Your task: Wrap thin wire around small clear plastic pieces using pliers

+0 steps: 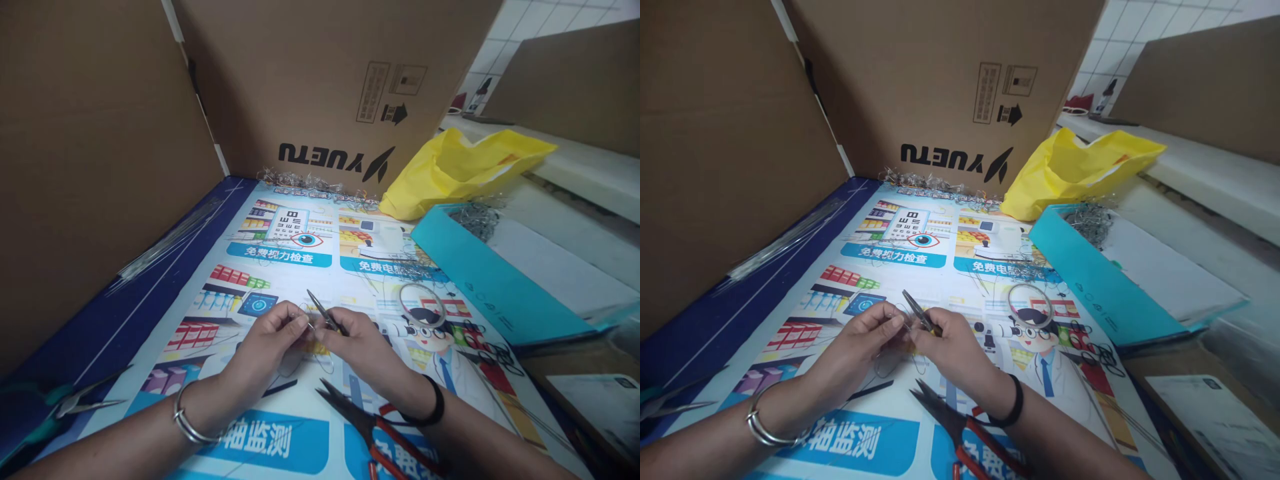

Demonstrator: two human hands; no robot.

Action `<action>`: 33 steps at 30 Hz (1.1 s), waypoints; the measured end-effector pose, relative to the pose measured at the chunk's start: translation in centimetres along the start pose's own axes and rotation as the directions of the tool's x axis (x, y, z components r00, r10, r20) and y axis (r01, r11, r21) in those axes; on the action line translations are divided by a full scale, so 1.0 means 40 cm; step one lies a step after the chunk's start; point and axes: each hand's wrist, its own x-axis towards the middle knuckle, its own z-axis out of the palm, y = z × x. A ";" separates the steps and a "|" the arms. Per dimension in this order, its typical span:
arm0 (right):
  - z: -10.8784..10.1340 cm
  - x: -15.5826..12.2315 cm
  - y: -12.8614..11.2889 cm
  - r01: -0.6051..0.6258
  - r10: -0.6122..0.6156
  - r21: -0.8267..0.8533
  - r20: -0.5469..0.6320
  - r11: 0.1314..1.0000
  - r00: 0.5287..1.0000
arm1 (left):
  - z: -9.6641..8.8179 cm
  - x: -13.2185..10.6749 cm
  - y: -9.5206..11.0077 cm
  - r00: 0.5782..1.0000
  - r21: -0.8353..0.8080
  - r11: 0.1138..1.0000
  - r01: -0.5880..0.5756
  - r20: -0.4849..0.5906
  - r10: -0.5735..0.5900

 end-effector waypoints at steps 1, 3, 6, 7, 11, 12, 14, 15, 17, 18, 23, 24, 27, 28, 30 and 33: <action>0.000 -0.001 0.000 0.000 0.000 0.008 0.008 1.000 1.000 | 0.000 0.000 0.000 1.000 0.005 1.000 -0.001 -0.005 0.001; -0.001 -0.002 0.003 -0.003 0.003 0.014 0.015 1.000 1.000 | 0.000 -0.001 0.001 1.000 0.013 1.000 -0.005 -0.007 0.005; -0.002 0.000 0.010 -0.007 0.006 0.011 0.022 1.000 1.000 | -0.001 0.000 0.003 1.000 0.008 1.000 -0.003 0.004 0.003; -0.003 0.001 0.012 -0.007 0.007 0.005 0.023 1.000 1.000 | -0.002 0.000 0.003 1.000 0.001 1.000 0.001 0.005 -0.001; -0.010 0.005 0.011 -0.002 0.001 0.017 0.025 1.000 1.000 | -0.007 0.001 0.003 1.000 -0.003 1.000 0.013 -0.025 -0.014; -0.012 0.006 0.010 -0.008 0.007 0.027 0.027 1.000 1.000 | -0.007 0.001 0.003 0.999 0.007 1.000 0.012 -0.033 -0.012; -0.017 0.008 0.007 -0.034 0.033 0.045 0.040 0.998 0.999 | -0.008 0.001 0.003 0.999 0.031 1.000 0.000 -0.041 0.002; -0.019 0.010 0.005 -0.049 0.046 0.055 0.049 0.997 0.998 | -0.008 0.001 0.003 0.999 0.047 0.999 -0.013 -0.043 0.015; -0.022 0.012 0.004 -0.071 0.066 0.081 0.071 0.994 0.995 | -0.008 0.003 0.004 0.998 0.090 0.995 -0.045 -0.043 0.049; -0.024 0.013 0.004 -0.079 0.071 0.097 0.079 0.992 0.994 | -0.008 0.003 0.005 0.997 0.113 0.992 -0.062 -0.039 0.067; -0.030 0.015 0.002 -0.120 0.102 0.160 0.119 0.980 0.988 | -0.007 0.008 0.009 0.989 0.200 0.972 -0.124 -0.048 0.137; -0.031 0.014 0.002 -0.125 0.106 0.162 0.122 0.979 0.987 | -0.007 0.008 0.009 0.989 0.199 0.972 -0.125 -0.057 0.138; -0.032 0.012 -0.001 -0.135 0.116 0.165 0.121 0.977 0.986 | -0.009 0.009 0.007 0.987 0.193 0.973 -0.130 -0.065 0.145; -0.033 0.012 -0.001 -0.138 0.119 0.165 0.121 0.976 0.985 | -0.010 0.009 0.006 0.987 0.190 0.972 -0.135 -0.059 0.149; -0.034 0.013 -0.002 -0.147 0.129 0.162 0.121 0.976 0.984 | -0.015 0.008 0.003 0.987 0.184 0.972 -0.144 -0.048 0.155; -0.035 0.017 0.000 -0.148 0.128 0.162 0.126 0.976 0.984 | -0.022 0.008 0.001 0.986 0.211 0.965 -0.153 -0.025 0.162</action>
